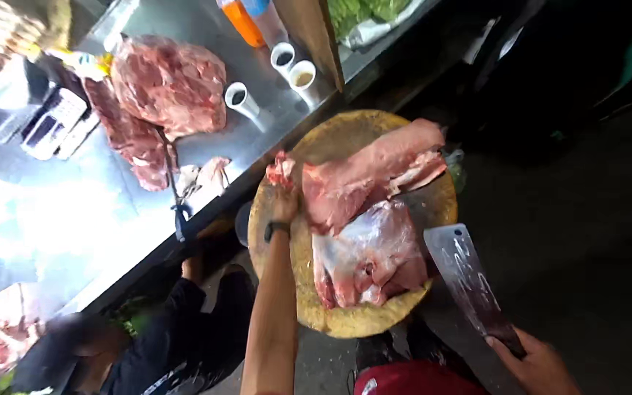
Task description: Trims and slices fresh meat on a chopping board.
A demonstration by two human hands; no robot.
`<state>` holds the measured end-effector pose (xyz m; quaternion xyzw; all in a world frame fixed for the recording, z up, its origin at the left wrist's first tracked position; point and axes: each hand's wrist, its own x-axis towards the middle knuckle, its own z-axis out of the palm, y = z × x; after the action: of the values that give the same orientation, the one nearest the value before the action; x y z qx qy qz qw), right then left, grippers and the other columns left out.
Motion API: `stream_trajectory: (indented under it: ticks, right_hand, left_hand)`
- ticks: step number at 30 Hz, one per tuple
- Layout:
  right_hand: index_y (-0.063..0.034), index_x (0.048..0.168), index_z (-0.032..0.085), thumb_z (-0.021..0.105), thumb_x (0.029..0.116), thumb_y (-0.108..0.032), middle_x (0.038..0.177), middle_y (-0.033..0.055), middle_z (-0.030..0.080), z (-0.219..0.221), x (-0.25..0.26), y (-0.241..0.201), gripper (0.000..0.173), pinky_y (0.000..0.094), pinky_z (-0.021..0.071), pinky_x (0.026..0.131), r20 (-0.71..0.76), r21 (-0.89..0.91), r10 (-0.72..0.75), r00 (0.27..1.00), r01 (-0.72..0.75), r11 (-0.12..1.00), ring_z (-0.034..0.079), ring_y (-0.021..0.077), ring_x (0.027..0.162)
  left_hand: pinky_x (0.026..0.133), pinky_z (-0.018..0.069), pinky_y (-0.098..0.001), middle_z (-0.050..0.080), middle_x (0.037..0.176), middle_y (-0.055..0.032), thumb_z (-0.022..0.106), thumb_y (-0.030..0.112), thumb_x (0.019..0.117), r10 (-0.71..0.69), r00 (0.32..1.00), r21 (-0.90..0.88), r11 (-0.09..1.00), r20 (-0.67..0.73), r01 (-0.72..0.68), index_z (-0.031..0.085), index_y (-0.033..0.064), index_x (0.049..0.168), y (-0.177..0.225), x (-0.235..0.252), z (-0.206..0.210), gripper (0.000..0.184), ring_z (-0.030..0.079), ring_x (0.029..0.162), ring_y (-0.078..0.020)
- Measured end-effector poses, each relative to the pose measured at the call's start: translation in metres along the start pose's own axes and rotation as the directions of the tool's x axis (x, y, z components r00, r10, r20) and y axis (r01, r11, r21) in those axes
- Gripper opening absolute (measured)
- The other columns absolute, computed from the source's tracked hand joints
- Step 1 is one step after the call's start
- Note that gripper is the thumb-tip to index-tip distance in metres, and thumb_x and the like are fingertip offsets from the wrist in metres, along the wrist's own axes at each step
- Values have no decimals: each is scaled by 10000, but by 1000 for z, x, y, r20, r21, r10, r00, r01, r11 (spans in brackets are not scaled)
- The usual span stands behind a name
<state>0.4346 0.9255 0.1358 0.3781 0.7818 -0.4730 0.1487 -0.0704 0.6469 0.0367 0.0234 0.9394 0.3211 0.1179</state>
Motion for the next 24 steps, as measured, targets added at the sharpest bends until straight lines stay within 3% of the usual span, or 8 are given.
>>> stream_trajectory:
  ticks: [1,4,9,14,18,20,21,24]
  right_hand:
    - [60,1076,713,665,942,-216,822,203,708,1,8,-2,310,532,561,688,-50,-9,-10,999,10,1000,683,304,705]
    - [21,1081,711,630,896,-301,770,146,689,14,16,16,380,511,554,636,-179,-98,-60,982,42,994,668,257,674]
    - [18,1426,558,634,935,-185,1055,211,708,37,57,43,537,557,559,836,-70,-36,-117,991,115,993,685,320,881]
    - [17,1484,419,612,1006,-197,797,119,674,50,51,51,558,409,616,605,15,266,107,994,-108,958,675,202,600]
    - [8,1537,393,606,1013,-217,952,198,690,58,50,58,609,505,601,714,-51,121,49,997,-43,992,693,281,732]
    - [28,1498,465,622,989,-193,1137,297,689,56,50,55,577,629,533,908,-137,12,-30,990,32,999,701,411,985]
    - [27,1476,500,635,977,-180,1134,310,689,54,50,48,557,652,518,914,-163,-19,-66,984,63,998,694,435,1001]
    - [-8,1472,523,671,931,-212,992,238,716,35,48,2,596,584,572,745,-206,-14,-194,959,195,981,698,338,784]
  left_hand:
    - [1187,350,-606,334,1646,-188,481,507,1055,-14,998,33,999,53,12,356,71,1590,-9,10,9,702,402,1477,-363]
    - [1106,437,-592,581,1436,-214,417,444,1096,-176,984,-154,973,5,174,538,39,1459,-30,-30,9,557,569,1321,-360]
    - [995,521,-483,661,1277,-186,483,347,1091,-366,918,-461,795,152,394,597,7,1368,-47,-120,5,453,640,1158,-273]
    - [866,560,-421,674,1105,-166,459,325,1101,-433,848,-580,622,304,526,564,-32,1355,-49,-243,24,450,656,964,-212]
    - [949,559,-470,631,1318,-219,482,256,1100,-471,820,-681,486,324,548,511,-20,1436,-45,-302,31,436,654,1142,-282]
    - [934,580,-468,643,1303,-224,516,216,1088,-461,822,-658,509,335,554,534,-35,1414,-51,-314,32,411,675,1124,-290]
    - [912,591,-458,667,1267,-215,544,210,1076,-452,820,-621,544,350,565,556,-30,1398,-57,-318,31,402,694,1082,-279]
    - [808,612,-424,711,1154,-173,650,193,1015,-407,827,-461,691,387,556,611,9,1342,-68,-320,28,377,724,906,-239]
